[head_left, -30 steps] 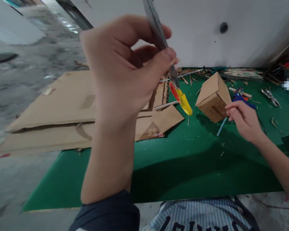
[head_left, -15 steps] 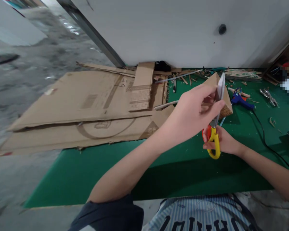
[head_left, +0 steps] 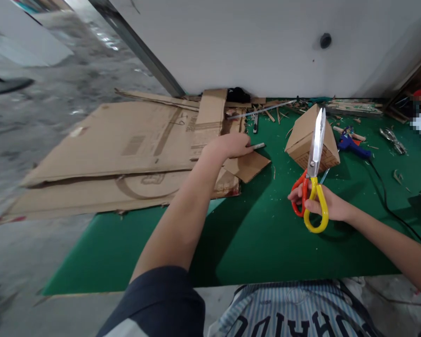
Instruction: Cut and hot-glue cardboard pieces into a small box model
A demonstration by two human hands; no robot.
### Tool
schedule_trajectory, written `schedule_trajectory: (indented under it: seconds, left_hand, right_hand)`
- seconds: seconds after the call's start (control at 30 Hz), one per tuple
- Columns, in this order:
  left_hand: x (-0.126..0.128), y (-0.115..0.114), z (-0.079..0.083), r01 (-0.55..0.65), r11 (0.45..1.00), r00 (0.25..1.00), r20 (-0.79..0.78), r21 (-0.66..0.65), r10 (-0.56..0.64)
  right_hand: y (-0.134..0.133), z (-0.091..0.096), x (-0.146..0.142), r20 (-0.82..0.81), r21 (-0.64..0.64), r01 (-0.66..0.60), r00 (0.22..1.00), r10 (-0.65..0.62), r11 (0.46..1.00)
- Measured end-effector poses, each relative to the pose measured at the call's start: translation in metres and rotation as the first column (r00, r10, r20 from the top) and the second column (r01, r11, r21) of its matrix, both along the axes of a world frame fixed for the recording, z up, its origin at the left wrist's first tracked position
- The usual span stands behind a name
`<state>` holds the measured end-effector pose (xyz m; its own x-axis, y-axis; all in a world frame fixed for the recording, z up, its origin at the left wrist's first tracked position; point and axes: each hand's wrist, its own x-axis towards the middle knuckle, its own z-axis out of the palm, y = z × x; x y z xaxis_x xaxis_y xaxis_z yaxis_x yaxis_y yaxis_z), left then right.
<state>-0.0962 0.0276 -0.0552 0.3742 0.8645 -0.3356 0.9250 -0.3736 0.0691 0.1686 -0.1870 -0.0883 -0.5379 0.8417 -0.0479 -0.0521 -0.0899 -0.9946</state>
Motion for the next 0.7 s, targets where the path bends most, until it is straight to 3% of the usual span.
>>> schedule_trajectory:
  seconds: [0.13,0.5,0.57,0.7]
  left_hand:
    - [-0.001,0.003,-0.001,0.097,0.995,0.99,-0.099,-0.008,-0.097]
    - [0.004,0.002,0.001,0.018,0.988,1.0,-0.013,0.152,-0.016]
    - [0.01,0.009,0.003,-0.067,0.979,0.992,0.122,0.191,0.044]
    - [0.026,0.038,0.003,-0.337,0.918,0.898,0.363,0.208,0.247]
  right_hand:
    - [0.002,0.001,0.003,0.03,0.011,0.005,1.0,-0.006,1.0]
    - [0.002,0.007,0.001,0.018,0.024,-0.075,0.997,0.074,0.997]
    - [0.002,0.007,0.001,0.027,0.011,-0.08,0.996,0.08,0.997]
    - [0.005,0.007,0.003,0.058,-0.029,-0.066,0.996,0.068,0.997]
